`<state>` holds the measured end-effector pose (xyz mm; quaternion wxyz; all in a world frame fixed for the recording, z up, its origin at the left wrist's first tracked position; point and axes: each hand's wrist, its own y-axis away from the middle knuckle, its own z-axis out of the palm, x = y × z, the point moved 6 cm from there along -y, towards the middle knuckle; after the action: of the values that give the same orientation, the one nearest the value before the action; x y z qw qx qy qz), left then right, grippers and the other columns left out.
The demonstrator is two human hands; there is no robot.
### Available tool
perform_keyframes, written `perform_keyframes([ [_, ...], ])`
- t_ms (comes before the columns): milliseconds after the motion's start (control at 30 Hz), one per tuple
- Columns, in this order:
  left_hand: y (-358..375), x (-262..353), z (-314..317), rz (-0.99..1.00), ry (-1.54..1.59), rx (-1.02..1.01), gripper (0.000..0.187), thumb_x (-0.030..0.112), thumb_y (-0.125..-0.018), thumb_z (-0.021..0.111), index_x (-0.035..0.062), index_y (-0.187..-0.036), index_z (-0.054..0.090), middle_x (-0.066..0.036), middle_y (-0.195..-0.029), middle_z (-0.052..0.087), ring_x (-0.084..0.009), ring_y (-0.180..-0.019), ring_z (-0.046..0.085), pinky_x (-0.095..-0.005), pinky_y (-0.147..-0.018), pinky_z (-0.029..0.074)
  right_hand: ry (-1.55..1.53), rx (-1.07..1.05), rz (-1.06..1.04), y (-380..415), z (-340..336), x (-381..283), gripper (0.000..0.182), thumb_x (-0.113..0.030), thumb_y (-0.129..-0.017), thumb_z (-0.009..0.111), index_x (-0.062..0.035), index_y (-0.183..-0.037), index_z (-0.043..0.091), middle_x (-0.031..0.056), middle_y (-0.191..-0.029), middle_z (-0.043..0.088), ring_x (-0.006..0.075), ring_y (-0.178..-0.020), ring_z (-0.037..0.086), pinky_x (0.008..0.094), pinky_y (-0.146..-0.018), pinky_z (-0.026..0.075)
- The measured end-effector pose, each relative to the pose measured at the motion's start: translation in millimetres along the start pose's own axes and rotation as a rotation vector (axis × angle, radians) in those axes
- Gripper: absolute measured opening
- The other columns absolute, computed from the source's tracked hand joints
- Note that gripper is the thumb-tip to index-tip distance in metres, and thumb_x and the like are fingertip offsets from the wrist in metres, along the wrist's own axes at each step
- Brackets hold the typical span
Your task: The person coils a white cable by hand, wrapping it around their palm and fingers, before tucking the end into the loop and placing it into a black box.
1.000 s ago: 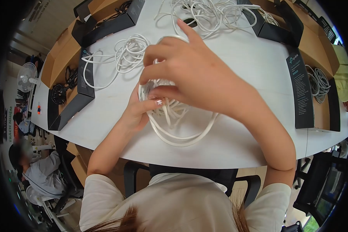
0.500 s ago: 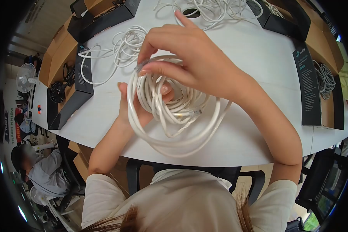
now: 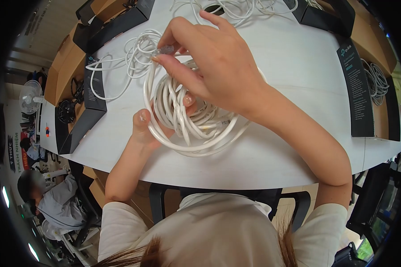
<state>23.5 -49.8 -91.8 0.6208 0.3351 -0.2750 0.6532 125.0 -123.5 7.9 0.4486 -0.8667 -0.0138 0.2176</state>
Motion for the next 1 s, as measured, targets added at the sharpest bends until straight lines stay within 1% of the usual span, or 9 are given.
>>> perform_keyframes([
  [133,-1,1,1,-0.021,-0.031,0.019,0.086,0.028,-0.06,0.068,0.0055,-0.134,0.031,-0.007,-0.104,0.058,-0.0162,-0.097,0.056,-0.0337,-0.089,0.049,-0.122,0.046,0.045,0,1,9,0.014,-0.005,-0.081,0.064,0.0007,-0.092,0.057,0.0069,-0.082,0.064,0.0157,-0.075,0.065,0.0247,-0.067,0.051],
  [333,-2,1,3,-0.031,-0.093,-0.005,0.085,0.027,-0.061,0.067,0.0056,-0.134,0.03,-0.008,-0.104,0.057,-0.0165,-0.095,0.056,-0.0327,-0.087,0.049,-0.348,0.067,0.318,1,3,20,0.011,-0.005,-0.082,0.062,0.0015,-0.09,0.058,0.0067,-0.083,0.064,0.0147,-0.073,0.064,0.0252,-0.064,0.048],
  [400,-2,2,4,-0.028,-0.069,0.012,0.083,0.028,-0.062,0.067,0.0054,-0.134,0.03,-0.008,-0.103,0.057,-0.0163,-0.094,0.055,-0.0324,-0.085,0.049,-0.277,-0.009,0.364,-5,-3,18,0.015,-0.012,-0.087,0.058,-0.0004,-0.093,0.051,0.0085,-0.079,0.061,0.0165,-0.072,0.063,0.0308,-0.068,0.05],
  [467,-2,3,5,-0.023,-0.045,0.004,0.082,0.028,-0.064,0.067,0.005,-0.133,0.03,-0.008,-0.102,0.056,-0.016,-0.093,0.055,-0.032,-0.083,0.049,-0.279,-0.041,0.387,-6,-4,22,0.018,-0.015,-0.09,0.055,-0.0005,-0.096,0.045,0.0105,-0.078,0.06,0.0171,-0.071,0.063,0.0305,-0.064,0.05],
  [533,-3,5,4,-0.014,-0.021,-0.028,0.08,0.029,-0.066,0.067,0.0044,-0.133,0.031,-0.008,-0.1,0.055,-0.0156,-0.092,0.054,-0.0318,-0.081,0.049,-0.354,-0.028,0.387,-6,-4,32,0.02,-0.014,-0.091,0.053,0.0014,-0.098,0.042,0.0128,-0.079,0.06,0.0167,-0.069,0.063,0.0242,-0.052,0.047],
  [733,-2,3,0,-0.015,-0.046,0.019,0.079,0.03,-0.067,0.066,0.003,-0.132,0.032,-0.005,-0.092,0.054,-0.0142,-0.086,0.053,-0.0289,-0.076,0.049,-0.279,-0.019,0.334,-8,-4,34,0.021,-0.015,-0.091,0.054,0.0021,-0.096,0.043,0.0146,-0.082,0.059,0.0181,-0.07,0.063,0.0272,-0.056,0.048],
  [833,-2,6,0,-0.006,-0.023,-0.002,0.076,0.03,-0.068,0.064,0.0023,-0.131,0.033,-0.004,-0.085,0.053,-0.0126,-0.082,0.051,-0.0272,-0.071,0.049,-0.279,-0.219,0.545,-16,-7,28,0.021,-0.013,-0.09,0.055,0.0028,-0.096,0.044,0.0145,-0.081,0.059,0.0184,-0.073,0.064,0.0278,-0.057,0.049],
  [900,-2,7,-8,-0.004,0.068,-0.005,0.075,0.029,-0.067,0.063,0.0016,-0.13,0.034,-0.003,-0.081,0.052,-0.0118,-0.078,0.051,-0.0266,-0.069,0.048,-0.328,-0.209,0.359,-18,-13,21,0.019,-0.01,-0.088,0.056,0.0027,-0.095,0.045,0.0134,-0.08,0.059,0.0179,-0.073,0.064,0.0276,-0.058,0.049],
  [1000,-1,14,-4,0.029,-0.06,0.083,0.073,0.029,-0.067,0.062,0.0003,-0.129,0.036,-0.005,-0.081,0.054,-0.0119,-0.075,0.052,-0.0267,-0.068,0.049,-0.403,-0.186,0.143,-20,-13,24,0.016,-0.007,-0.084,0.057,0.0026,-0.093,0.048,0.0122,-0.08,0.06,0.0166,-0.074,0.063,0.0261,-0.059,0.05],
])
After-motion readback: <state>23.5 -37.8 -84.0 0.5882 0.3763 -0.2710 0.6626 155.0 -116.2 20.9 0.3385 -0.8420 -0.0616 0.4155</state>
